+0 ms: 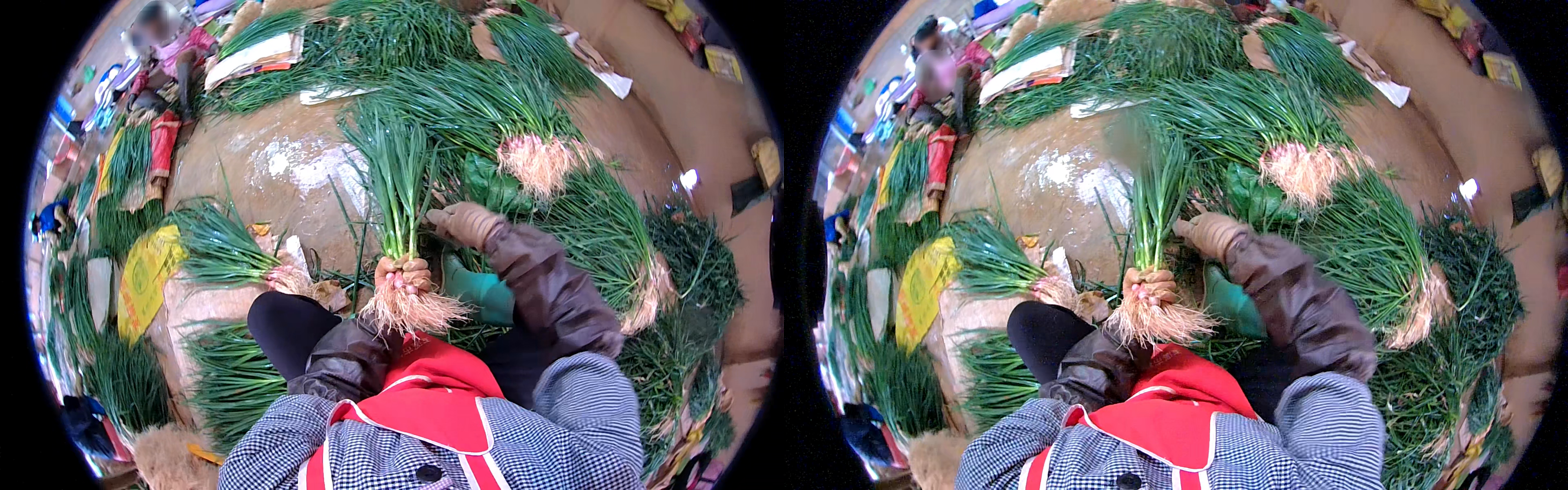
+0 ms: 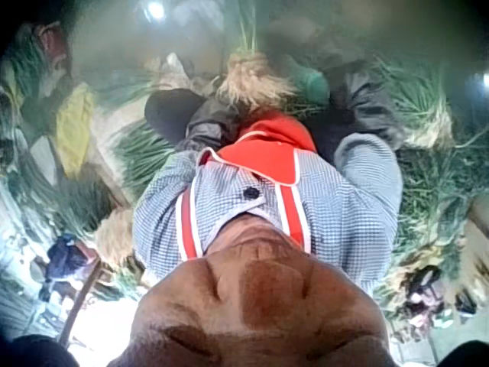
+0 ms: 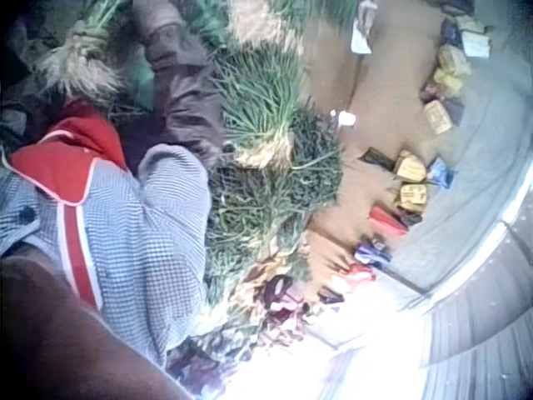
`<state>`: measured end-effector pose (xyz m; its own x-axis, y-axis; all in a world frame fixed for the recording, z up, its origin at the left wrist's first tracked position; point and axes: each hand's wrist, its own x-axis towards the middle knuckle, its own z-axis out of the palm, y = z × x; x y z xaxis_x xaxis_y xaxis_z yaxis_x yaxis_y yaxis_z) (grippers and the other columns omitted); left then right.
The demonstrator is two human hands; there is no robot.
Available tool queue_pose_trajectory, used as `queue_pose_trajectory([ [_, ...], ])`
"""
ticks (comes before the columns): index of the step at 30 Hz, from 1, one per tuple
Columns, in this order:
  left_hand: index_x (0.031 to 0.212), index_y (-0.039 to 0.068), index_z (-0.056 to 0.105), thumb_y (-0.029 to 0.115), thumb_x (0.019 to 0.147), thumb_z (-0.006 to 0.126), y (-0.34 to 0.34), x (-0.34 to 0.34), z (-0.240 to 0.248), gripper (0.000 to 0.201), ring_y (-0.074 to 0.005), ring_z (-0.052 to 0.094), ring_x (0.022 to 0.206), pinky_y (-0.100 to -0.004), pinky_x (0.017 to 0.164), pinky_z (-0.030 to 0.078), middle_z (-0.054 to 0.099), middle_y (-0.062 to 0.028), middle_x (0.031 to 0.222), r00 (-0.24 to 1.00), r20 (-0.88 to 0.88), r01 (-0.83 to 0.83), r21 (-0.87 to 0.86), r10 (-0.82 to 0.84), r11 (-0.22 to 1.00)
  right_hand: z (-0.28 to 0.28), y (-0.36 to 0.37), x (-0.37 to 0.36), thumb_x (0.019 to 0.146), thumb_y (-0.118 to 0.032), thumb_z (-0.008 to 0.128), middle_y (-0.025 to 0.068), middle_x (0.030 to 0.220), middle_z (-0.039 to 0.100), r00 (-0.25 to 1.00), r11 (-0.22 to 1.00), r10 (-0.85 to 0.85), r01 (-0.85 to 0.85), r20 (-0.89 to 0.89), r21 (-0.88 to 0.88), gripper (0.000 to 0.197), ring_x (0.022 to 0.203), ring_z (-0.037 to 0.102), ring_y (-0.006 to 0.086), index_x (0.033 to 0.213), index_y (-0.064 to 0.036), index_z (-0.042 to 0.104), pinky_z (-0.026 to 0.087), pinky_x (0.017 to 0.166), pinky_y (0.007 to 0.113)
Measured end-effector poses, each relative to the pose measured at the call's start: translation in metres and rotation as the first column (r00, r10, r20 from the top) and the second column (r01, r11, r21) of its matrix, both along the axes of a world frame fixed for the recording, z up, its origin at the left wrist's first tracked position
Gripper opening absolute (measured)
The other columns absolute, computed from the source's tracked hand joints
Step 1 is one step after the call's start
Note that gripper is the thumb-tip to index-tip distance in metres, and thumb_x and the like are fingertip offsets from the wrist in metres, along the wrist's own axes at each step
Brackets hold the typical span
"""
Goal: The person is sorting and bundling green onions by hand, removing damaged leaves and grouping them into bunches on the floor.
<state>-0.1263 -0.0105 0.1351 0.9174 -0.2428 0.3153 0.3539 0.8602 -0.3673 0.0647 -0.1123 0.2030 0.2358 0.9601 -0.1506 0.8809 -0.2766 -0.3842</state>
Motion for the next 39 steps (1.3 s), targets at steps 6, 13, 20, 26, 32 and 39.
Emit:
queue_pose_trajectory([
  [6, 0.066, 0.01, 0.044, 0.016, 0.069, 0.051, -0.008, -0.003, 0.006, 0.01, -0.0123, 0.04, 0.062, -0.0282, 0.06, 0.037, 0.041, -0.0008, 0.069, 0.997, -0.032, -0.072, 0.057, 0.074, 0.996, -0.067, 0.026, -0.074, 0.09, -0.038, 0.05, 0.0039, 0.082, 0.064, -0.278, 0.549, 0.015, 0.805, -0.96, -0.224, 0.033, 0.069, 0.06, 0.017, 0.094, -0.0078, 0.064, 0.049, 0.064, 0.031],
  [13, 0.076, 0.006, 0.055, 0.017, 0.073, 0.05, -0.003, -0.006, -0.018, 0.013, -0.0208, 0.05, 0.071, -0.0341, 0.073, 0.042, 0.052, -0.0072, 0.078, 0.986, -0.098, -0.117, 0.196, 0.138, 0.974, -0.054, 0.026, -0.089, 0.092, -0.043, 0.044, 0.0079, 0.091, 0.062, -0.383, 0.57, -0.05, 0.747, -0.922, -0.341, 0.046, 0.073, 0.059, 0.0197, 0.115, -0.0044, 0.053, 0.049, 0.065, 0.031],
  [20, 0.082, 0.001, 0.061, 0.02, 0.079, 0.054, -0.01, 0.0, -0.014, 0.021, -0.03, 0.061, 0.073, -0.0428, 0.073, 0.051, 0.063, -0.015, 0.079, 0.865, -0.478, 0.201, 0.609, 0.153, 0.767, -0.117, -0.03, -0.053, 0.081, -0.028, 0.06, 0.0104, 0.075, 0.062, 0.995, 0.968, -0.082, 0.091, -0.049, 0.232, 0.021, 0.071, 0.061, 0.0264, 0.086, -0.0082, 0.064, 0.048, 0.063, 0.037],
  [26, 0.079, 0.0, 0.055, 0.016, 0.084, 0.051, -0.02, -0.003, -0.086, 0.017, -0.024, 0.06, 0.06, -0.0395, 0.063, 0.054, 0.06, -0.0109, 0.067, 0.791, -0.61, 0.33, 0.499, 0.054, 0.801, -0.135, -0.019, -0.079, 0.083, -0.031, 0.056, 0.0172, 0.081, 0.064, 0.721, 0.817, -0.559, 0.564, -0.409, -0.121, 0.03, 0.076, 0.063, 0.0279, 0.089, -0.0026, 0.065, 0.049, 0.069, 0.038],
  [32, 0.073, 0.0, 0.058, 0.012, 0.081, 0.051, -0.026, -0.004, -0.074, 0.016, -0.0247, 0.062, 0.064, -0.0372, 0.066, 0.054, 0.061, -0.0123, 0.069, 0.773, -0.614, 0.416, 0.679, 0.158, 0.605, -0.169, -0.032, -0.072, 0.083, -0.03, 0.064, 0.0089, 0.08, 0.066, 0.406, 0.743, -0.523, 0.648, -0.749, -0.167, 0.032, 0.07, 0.06, 0.0152, 0.096, -0.0005, 0.065, 0.048, 0.062, 0.03],
  [39, 0.09, -0.002, 0.059, 0.008, 0.088, 0.052, -0.005, -0.019, -0.074, 0.012, -0.0038, 0.05, 0.051, -0.0137, 0.042, 0.041, 0.061, -0.0031, 0.072, 0.89, -0.423, 0.17, 0.654, 0.17, 0.737, -0.099, -0.028, -0.071, 0.089, -0.024, 0.049, 0.011, 0.096, 0.065, 0.715, 0.934, -0.314, 0.35, -0.625, -0.07, 0.029, 0.082, 0.06, 0.0192, 0.102, -0.0007, 0.062, 0.046, 0.076, 0.033],
])
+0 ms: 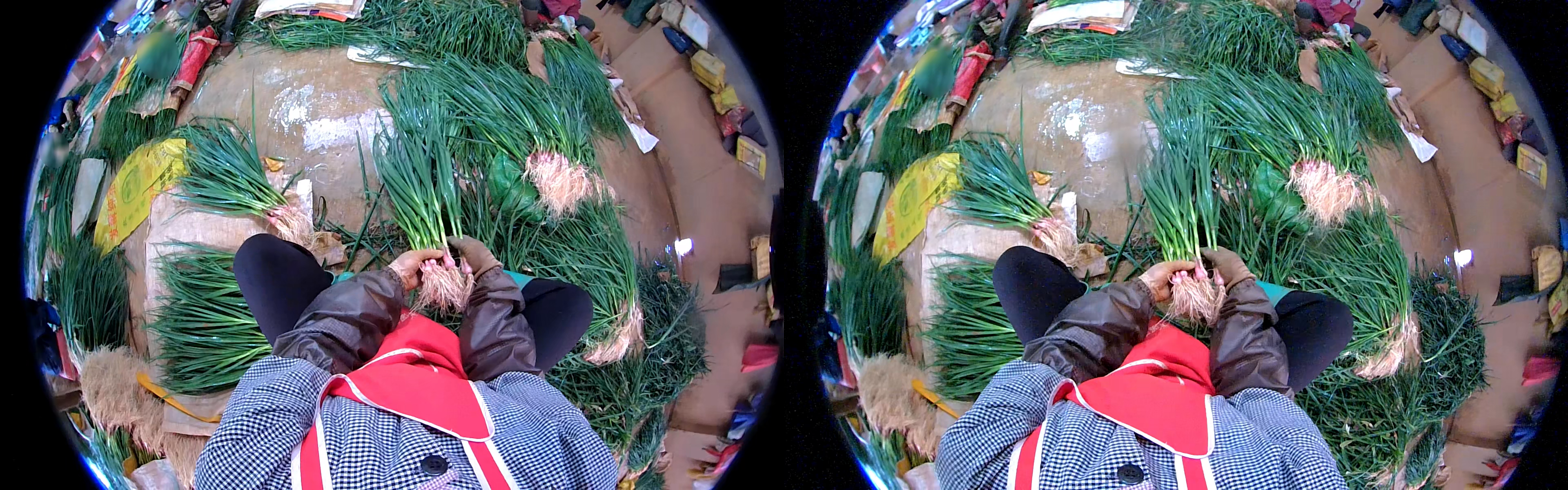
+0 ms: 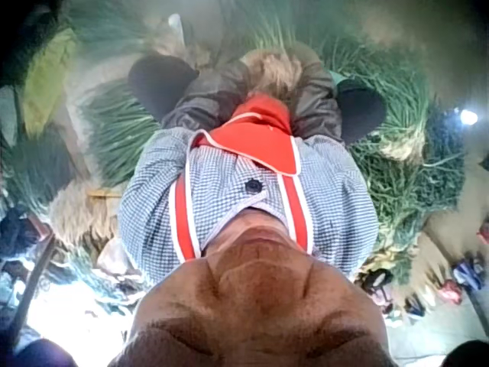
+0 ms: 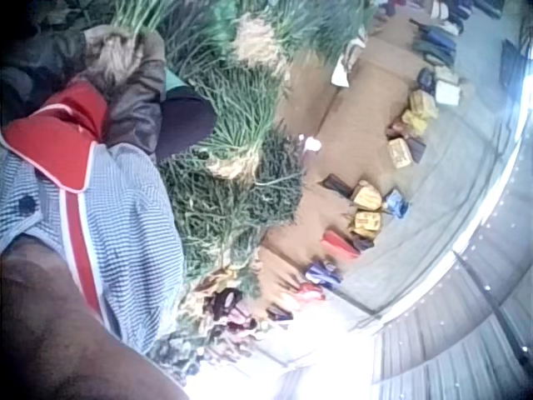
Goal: The person is sorting and bundling green onions by hand, removing damaged leaves and grouping them into bunches on the floor.
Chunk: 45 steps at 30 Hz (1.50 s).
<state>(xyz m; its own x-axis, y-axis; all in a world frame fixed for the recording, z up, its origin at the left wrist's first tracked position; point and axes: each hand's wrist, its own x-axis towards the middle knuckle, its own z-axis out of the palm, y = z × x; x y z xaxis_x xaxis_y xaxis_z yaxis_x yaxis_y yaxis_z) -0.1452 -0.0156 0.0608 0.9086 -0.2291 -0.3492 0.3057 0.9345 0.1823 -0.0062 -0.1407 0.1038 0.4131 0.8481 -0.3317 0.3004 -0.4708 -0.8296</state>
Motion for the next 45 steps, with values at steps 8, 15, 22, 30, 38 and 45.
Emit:
queue_pose_trajectory([
  [8, 0.088, -0.004, 0.062, 0.01, 0.087, 0.054, -0.017, 0.011, 0.004, 0.016, -0.0072, 0.051, 0.047, -0.0179, 0.041, 0.043, 0.064, -0.0069, 0.072, 0.975, -0.198, 0.132, 0.153, -0.1, 0.979, -0.034, -0.006, -0.001, 0.085, -0.034, 0.058, 0.0017, 0.059, 0.057, 0.903, 0.954, -0.287, 0.237, -0.319, -0.186, 0.033, 0.05, 0.053, 0.0146, 0.082, -0.0008, 0.063, 0.042, 0.048, 0.03],
  [15, 0.085, 0.0, 0.06, 0.012, 0.088, 0.055, -0.02, 0.019, -0.009, 0.013, -0.0198, 0.063, 0.062, -0.034, 0.062, 0.055, 0.064, -0.0096, 0.07, 0.972, -0.235, -0.004, -0.04, -0.006, 0.999, 0.03, 0.01, -0.002, 0.081, -0.017, 0.062, 0.0094, 0.072, 0.063, 0.7, 0.836, -0.525, 0.531, -0.484, -0.138, 0.02, 0.053, 0.059, 0.0187, 0.087, 0.0022, 0.062, 0.049, 0.05, 0.033],
  [22, 0.082, -0.001, 0.056, 0.014, 0.086, 0.048, -0.033, 0.014, -0.052, 0.017, -0.022, 0.06, 0.058, -0.0317, 0.046, 0.047, 0.062, -0.0117, 0.07, 0.947, -0.319, 0.006, 0.133, 0.037, 0.991, 0.18, 0.132, -0.054, 0.087, -0.022, 0.06, 0.0026, 0.073, 0.057, 0.895, 0.974, -0.152, 0.207, -0.42, 0.089, 0.025, 0.055, 0.054, 0.0086, 0.103, -0.003, 0.058, 0.044, 0.048, 0.021],
  [30, 0.079, -0.001, 0.059, 0.014, 0.083, 0.051, -0.035, 0.033, -0.023, 0.017, -0.019, 0.054, 0.051, -0.0322, 0.045, 0.044, 0.06, -0.0111, 0.065, 0.965, -0.259, 0.076, 0.161, -0.032, 0.984, 0.103, 0.326, -0.024, 0.085, -0.032, 0.062, 0.0076, 0.096, 0.061, 0.967, 0.953, 0.252, -0.253, 0.027, 0.167, 0.039, 0.082, 0.059, 0.0158, 0.113, -0.004, 0.058, 0.05, 0.076, 0.031],
  [38, 0.089, 0.002, 0.058, 0.009, 0.082, 0.059, -0.001, 0.013, 0.047, 0.01, -0.0164, 0.056, 0.054, -0.0294, 0.048, 0.046, 0.059, -0.0088, 0.064, 0.93, -0.227, -0.235, 0.241, 0.29, 0.942, 0.162, 0.208, 0.131, 0.085, -0.031, 0.061, 0.0053, 0.098, 0.061, 0.983, 0.97, 0.165, -0.149, 0.074, -0.191, 0.041, 0.082, 0.059, 0.0158, 0.116, -0.0033, 0.058, 0.05, 0.072, 0.031],
  [45, 0.098, -0.001, 0.055, 0.011, 0.086, 0.057, 0.031, 0.068, 0.115, 0.016, -0.0182, 0.062, 0.057, -0.0272, 0.051, 0.05, 0.062, -0.0114, 0.07, 0.914, 0.081, -0.394, 0.424, 0.399, 0.816, 0.146, 0.007, 0.334, 0.085, -0.02, 0.059, 0.0046, 0.08, 0.059, 0.791, 0.788, -0.612, 0.61, 0.006, 0.084, 0.022, 0.062, 0.057, 0.0143, 0.099, -0.0029, 0.058, 0.049, 0.056, 0.027],
])
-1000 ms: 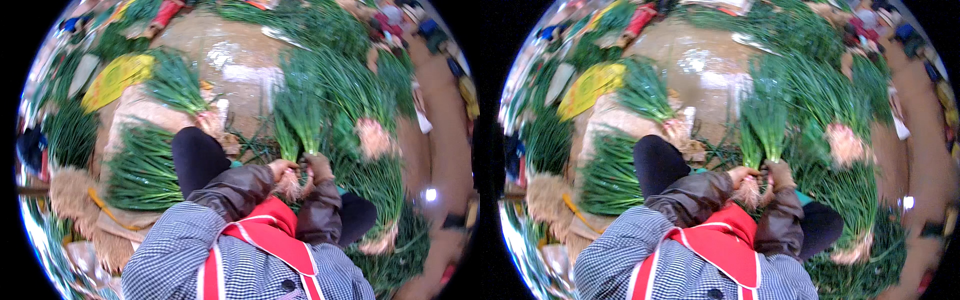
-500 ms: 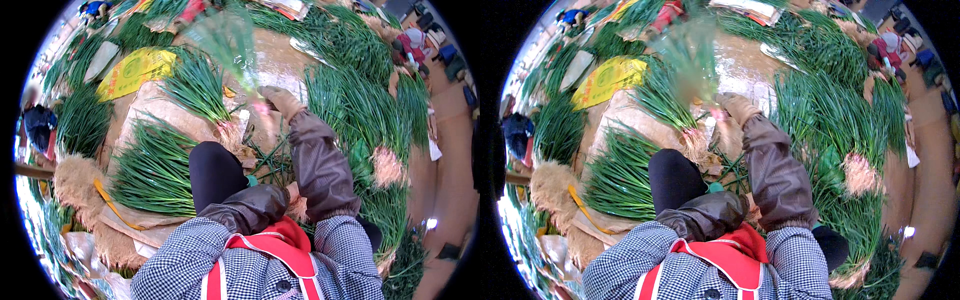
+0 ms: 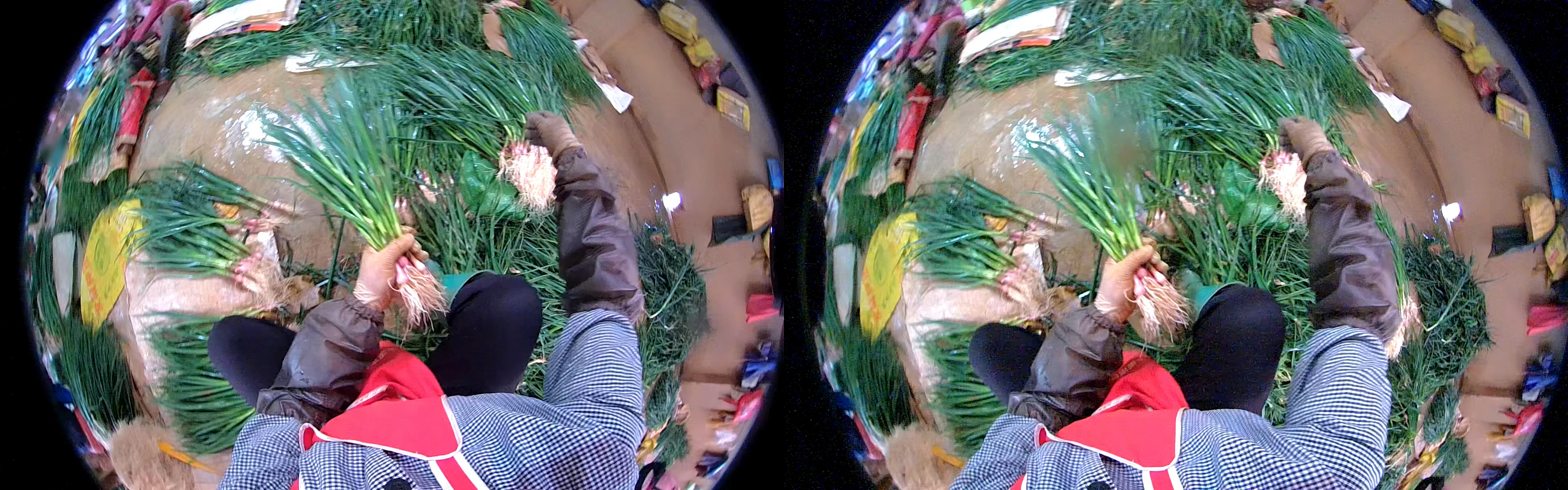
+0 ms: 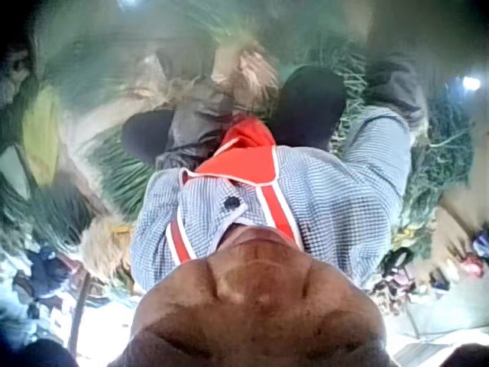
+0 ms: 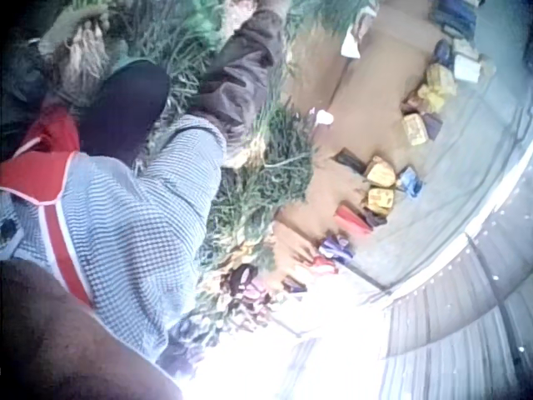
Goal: The person is sorting and bundling green onions by hand, removing damaged leaves and grouping them into bunches on the floor.
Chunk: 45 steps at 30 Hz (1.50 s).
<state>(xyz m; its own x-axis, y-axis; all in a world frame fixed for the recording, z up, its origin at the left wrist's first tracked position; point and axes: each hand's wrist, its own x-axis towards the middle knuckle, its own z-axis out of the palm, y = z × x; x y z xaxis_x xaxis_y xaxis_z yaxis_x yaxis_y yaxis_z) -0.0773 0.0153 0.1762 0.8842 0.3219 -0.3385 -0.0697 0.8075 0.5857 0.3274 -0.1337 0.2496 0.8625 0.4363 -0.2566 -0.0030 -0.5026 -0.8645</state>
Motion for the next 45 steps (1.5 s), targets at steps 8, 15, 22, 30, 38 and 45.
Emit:
queue_pose_trajectory([
  [8, 0.094, 0.003, 0.056, 0.014, 0.089, 0.054, 0.009, 0.089, -0.117, 0.012, -0.0218, 0.062, 0.072, -0.0345, 0.06, 0.053, 0.06, -0.0071, 0.076, 0.96, -0.139, 0.198, -0.275, -0.242, 0.941, -0.124, 0.007, -0.011, 0.083, -0.032, 0.059, 0.0172, 0.083, 0.065, 0.82, 0.887, -0.072, 0.314, 0.568, -0.34, 0.032, 0.076, 0.062, 0.0298, 0.097, -0.0032, 0.062, 0.05, 0.071, 0.039],
  [15, 0.095, 0.004, 0.056, 0.011, 0.086, 0.057, -0.025, 0.105, -0.164, 0.012, -0.0228, 0.061, 0.066, -0.0364, 0.06, 0.052, 0.059, -0.0067, 0.072, 0.927, -0.242, 0.117, -0.537, -0.285, 0.836, -0.134, -0.015, 0.025, 0.066, -0.039, 0.073, 0.0164, 0.141, 0.03, 0.63, 0.533, -0.248, 0.723, 0.736, -0.44, 0.088, 0.111, 0.05, 0.038, 0.138, -0.0094, 0.031, 0.046, 0.087, 0.044],
  [22, 0.105, -0.001, 0.053, 0.01, 0.086, 0.057, -0.024, 0.114, -0.138, 0.022, -0.0226, 0.061, 0.068, -0.0347, 0.061, 0.052, 0.059, -0.0099, 0.075, 0.973, -0.088, 0.161, -0.4, -0.213, 0.902, -0.142, -0.039, 0.051, 0.072, -0.022, 0.07, 0.0192, 0.108, 0.055, 0.429, 0.736, 0.037, 0.599, 0.903, -0.315, 0.068, 0.096, 0.057, 0.0353, 0.131, -0.0102, 0.038, 0.047, 0.082, 0.044],
  [30, 0.108, 0.002, 0.053, 0.009, 0.086, 0.056, -0.006, 0.115, -0.121, 0.023, -0.0219, 0.059, 0.071, -0.0354, 0.061, 0.053, 0.058, -0.0085, 0.077, 0.973, -0.004, 0.227, -0.193, -0.232, 0.955, -0.162, -0.015, -0.041, 0.078, -0.008, 0.055, 0.0149, 0.12, 0.046, 0.731, 0.605, 0.473, 0.136, 0.491, -0.785, 0.063, 0.076, 0.062, 0.03, 0.137, -0.014, 0.034, 0.053, 0.062, 0.039],
  [38, 0.135, 0.01, 0.039, 0.006, 0.085, 0.055, -0.008, 0.112, -0.122, 0.052, -0.0179, 0.061, 0.064, -0.0313, 0.059, 0.054, 0.063, -0.0088, 0.089, 0.969, 0.009, 0.235, -0.32, -0.246, 0.918, -0.126, -0.023, -0.064, 0.076, -0.014, 0.062, 0.0115, 0.104, 0.056, 0.301, 0.893, 0.314, 0.229, 0.9, -0.388, 0.045, 0.077, 0.06, 0.0305, 0.12, -0.0128, 0.052, 0.051, 0.061, 0.039],
  [45, 0.099, 0.009, 0.06, 0.003, 0.085, 0.055, -0.021, 0.132, -0.121, 0.016, -0.0231, 0.058, 0.092, -0.0361, 0.078, 0.051, 0.061, -0.0108, 0.101, 0.982, 0.041, 0.183, -0.46, -0.185, 0.869, -0.14, -0.019, -0.129, 0.086, -0.015, 0.057, 0.0127, 0.09, 0.063, 0.586, 0.977, 0.187, -0.026, 0.788, -0.212, 0.016, 0.081, 0.061, 0.03, 0.099, -0.0079, 0.062, 0.05, 0.071, 0.037],
])
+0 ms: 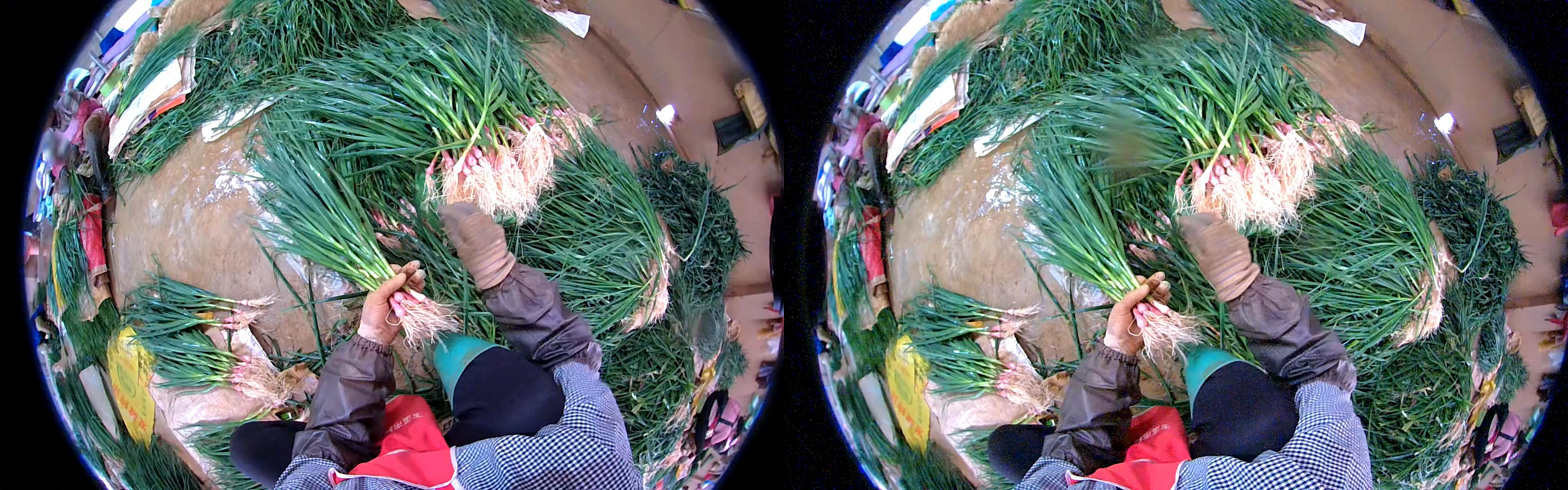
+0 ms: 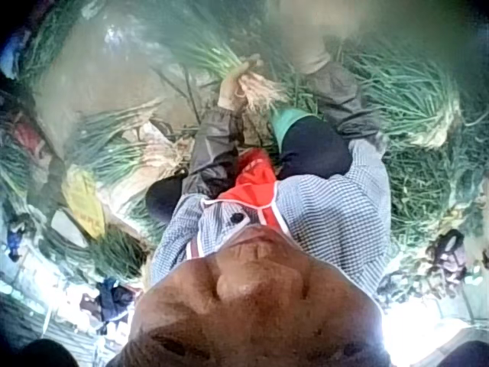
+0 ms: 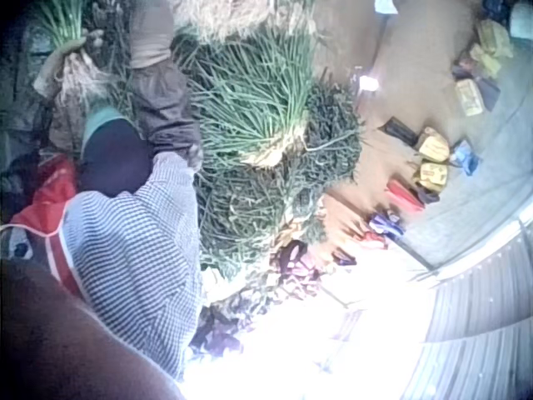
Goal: The person is sorting and bundling green onions by hand, removing damaged leaves and grouping them into bunches on the floor.
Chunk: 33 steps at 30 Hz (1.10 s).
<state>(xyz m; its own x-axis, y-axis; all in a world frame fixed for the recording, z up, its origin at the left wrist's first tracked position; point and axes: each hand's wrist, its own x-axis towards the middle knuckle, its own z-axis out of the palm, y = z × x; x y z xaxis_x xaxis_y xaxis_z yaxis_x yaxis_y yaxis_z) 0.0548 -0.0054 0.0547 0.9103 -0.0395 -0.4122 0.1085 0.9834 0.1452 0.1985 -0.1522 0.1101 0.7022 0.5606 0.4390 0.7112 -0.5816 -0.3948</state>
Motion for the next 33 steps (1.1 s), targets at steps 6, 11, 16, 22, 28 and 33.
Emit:
queue_pose_trajectory([
  [6, 0.132, 0.013, 0.042, 0.006, 0.086, 0.056, 0.012, -0.012, -0.009, 0.049, -0.0149, 0.06, 0.067, -0.033, 0.064, 0.053, 0.063, -0.0104, 0.093, 0.992, -0.003, 0.123, 0.085, -0.123, 0.989, 0.041, 0.02, 0.084, 0.087, -0.045, 0.05, 0.0172, 0.083, 0.064, 0.737, 0.871, -0.49, 0.437, -0.467, -0.225, 0.044, 0.074, 0.062, 0.0307, 0.092, -0.0035, 0.063, 0.048, 0.072, 0.038],
  [11, 0.138, 0.011, 0.033, 0.007, 0.087, 0.053, 0.007, -0.008, 0.001, 0.054, -0.0153, 0.061, 0.066, -0.0311, 0.062, 0.053, 0.063, -0.0108, 0.097, 0.995, -0.067, 0.092, 0.206, -0.08, 0.974, 0.033, 0.028, 0.078, 0.087, -0.044, 0.048, 0.0214, 0.083, 0.063, 0.768, 0.834, -0.538, 0.425, -0.349, -0.352, 0.043, 0.079, 0.063, 0.0345, 0.091, -0.0023, 0.059, 0.049, 0.07, 0.045],
  [16, 0.134, 0.0, 0.037, 0.011, 0.088, 0.051, 0.001, -0.003, 0.012, 0.049, -0.0239, 0.063, 0.088, -0.0325, 0.067, 0.055, 0.054, -0.0168, 0.12, 0.994, -0.106, 0.039, 0.218, -0.016, 0.975, -0.006, 0.031, -0.043, 0.087, -0.023, 0.046, 0.0117, 0.085, 0.062, 0.893, 0.829, 0.188, -0.368, -0.409, -0.421, 0.021, 0.075, 0.063, 0.0318, 0.095, -0.0076, 0.058, 0.051, 0.063, 0.041],
  [22, 0.131, -0.003, 0.04, 0.02, 0.087, 0.054, 0.022, -0.022, 0.006, 0.052, -0.0255, 0.047, 0.119, -0.0427, 0.103, 0.036, 0.047, -0.0143, 0.132, 0.984, 0.158, 0.039, 0.245, -0.08, 0.969, 0.013, 0.012, -0.021, 0.086, -0.022, 0.048, 0.0118, 0.095, 0.062, 0.686, 0.627, 0.597, -0.723, -0.417, -0.292, 0.026, 0.084, 0.062, 0.0298, 0.107, -0.0096, 0.057, 0.051, 0.069, 0.038],
  [28, 0.12, 0.014, 0.051, 0.027, 0.096, 0.043, 0.073, -0.025, 0.027, 0.029, -0.0182, 0.057, 0.098, -0.0484, 0.098, 0.039, 0.061, -0.0045, 0.098, 0.766, 0.5, -0.44, -0.049, 0.403, 0.897, 0.053, 0.011, 0.081, 0.085, -0.026, 0.056, 0.0146, 0.105, 0.062, 0.843, 0.93, -0.365, 0.31, -0.394, -0.198, 0.025, 0.087, 0.061, 0.0351, 0.102, -0.01, 0.064, 0.049, 0.077, 0.04],
  [33, 0.129, 0.007, 0.044, 0.021, 0.09, 0.052, 0.037, -0.01, 0.015, 0.043, -0.0126, 0.052, 0.072, -0.0359, 0.076, 0.047, 0.055, -0.0019, 0.082, 0.94, 0.243, -0.254, 0.025, 0.241, 0.967, 0.022, 0.004, 0.122, 0.081, -0.032, 0.06, 0.0151, 0.091, 0.063, 0.912, 0.913, -0.371, 0.392, 0.173, -0.109, 0.026, 0.081, 0.061, 0.0346, 0.094, -0.0105, 0.066, 0.048, 0.07, 0.043],
])
